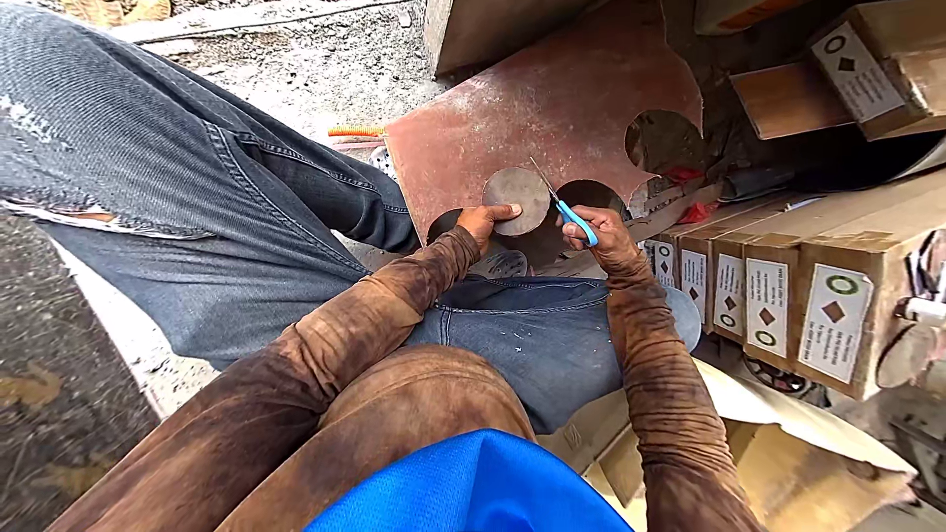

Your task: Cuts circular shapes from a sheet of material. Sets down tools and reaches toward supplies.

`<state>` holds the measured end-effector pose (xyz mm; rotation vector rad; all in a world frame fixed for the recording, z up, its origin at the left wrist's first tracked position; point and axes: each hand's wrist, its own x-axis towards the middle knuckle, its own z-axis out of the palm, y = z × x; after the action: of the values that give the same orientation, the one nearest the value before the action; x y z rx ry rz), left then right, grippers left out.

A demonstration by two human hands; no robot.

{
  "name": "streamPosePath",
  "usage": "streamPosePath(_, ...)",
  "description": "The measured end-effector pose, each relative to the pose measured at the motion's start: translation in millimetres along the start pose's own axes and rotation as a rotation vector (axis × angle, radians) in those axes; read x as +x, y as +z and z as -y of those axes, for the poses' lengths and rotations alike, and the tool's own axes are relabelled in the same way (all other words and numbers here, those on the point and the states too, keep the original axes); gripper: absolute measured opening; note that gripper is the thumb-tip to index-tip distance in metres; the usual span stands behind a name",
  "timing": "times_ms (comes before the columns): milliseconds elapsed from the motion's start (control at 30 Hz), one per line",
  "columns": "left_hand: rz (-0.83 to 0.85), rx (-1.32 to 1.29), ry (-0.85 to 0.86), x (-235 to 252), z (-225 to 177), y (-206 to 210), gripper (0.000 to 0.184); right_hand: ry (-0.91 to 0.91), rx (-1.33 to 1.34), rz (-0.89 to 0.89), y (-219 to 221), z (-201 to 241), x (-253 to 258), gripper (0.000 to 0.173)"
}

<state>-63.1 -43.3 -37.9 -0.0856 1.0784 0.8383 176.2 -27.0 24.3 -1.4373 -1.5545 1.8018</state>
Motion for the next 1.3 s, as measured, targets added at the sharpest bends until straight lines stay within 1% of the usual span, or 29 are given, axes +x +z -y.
streamPosePath(100, 0.025, -0.015, -0.025, 1.5, 0.9, 0.5, 0.023, -0.007, 0.093, 0.018, 1.5, -4.0, -2.0, 0.027)
streamPosePath(233, 0.052, -0.015, -0.041, -0.4, -1.3, 1.1, 0.022, -0.010, 0.147, 0.108, -7.9, -10.9, 15.0, 0.046)
streamPosePath(267, 0.057, -0.010, -0.039, -1.4, -1.5, 0.0, 0.022, -0.008, 0.137, 0.116, -9.3, -10.3, 18.1, 0.048)
streamPosePath(333, 0.068, -0.005, -0.022, -2.0, -2.3, -2.6, 0.022, -0.002, 0.126, 0.105, -8.9, -7.0, 20.7, 0.046)
streamPosePath(467, 0.075, -0.020, -0.005, 2.0, -4.6, -6.6, 0.025, -0.045, 0.114, 0.095, -7.0, -8.5, 22.4, 0.039)
streamPosePath(567, 0.077, -0.020, -0.014, 0.6, -5.9, -7.1, 0.021, -0.059, 0.102, 0.113, -11.3, -3.7, 21.8, 0.032)
streamPosePath(667, 0.088, -0.029, -0.015, -0.9, -5.8, -6.6, 0.018, -0.037, 0.107, 0.147, -17.1, 0.5, 23.7, 0.036)
streamPosePath(867, 0.096, -0.013, -0.009, 0.5, -3.8, -6.3, 0.020, 0.076, 0.006, 0.147, -16.3, 13.2, 38.6, 0.047)
streamPosePath(967, 0.088, -0.011, 0.009, 4.7, -6.3, -9.8, 0.021, 0.039, 0.064, 0.134, -12.1, 5.0, 45.1, 0.044)
streamPosePath(1033, 0.085, -0.004, 0.009, 5.8, -7.8, -9.6, 0.022, 0.029, 0.051, 0.128, -12.1, 5.8, 45.5, 0.039)
streamPosePath(1167, 0.090, 0.018, -0.006, 6.9, -2.8, -9.4, 0.020, -0.017, 0.135, 0.237, -27.1, -5.2, 41.2, 0.027)
streamPosePath(1233, 0.094, 0.025, -0.013, 5.7, -0.1, -8.2, 0.020, -0.022, 0.156, 0.255, -30.3, -10.3, 38.4, 0.026)
streamPosePath(1300, 0.099, 0.027, -0.009, 4.9, 0.3, -6.4, 0.022, -0.026, 0.176, 0.239, -31.7, -14.5, 38.3, 0.031)
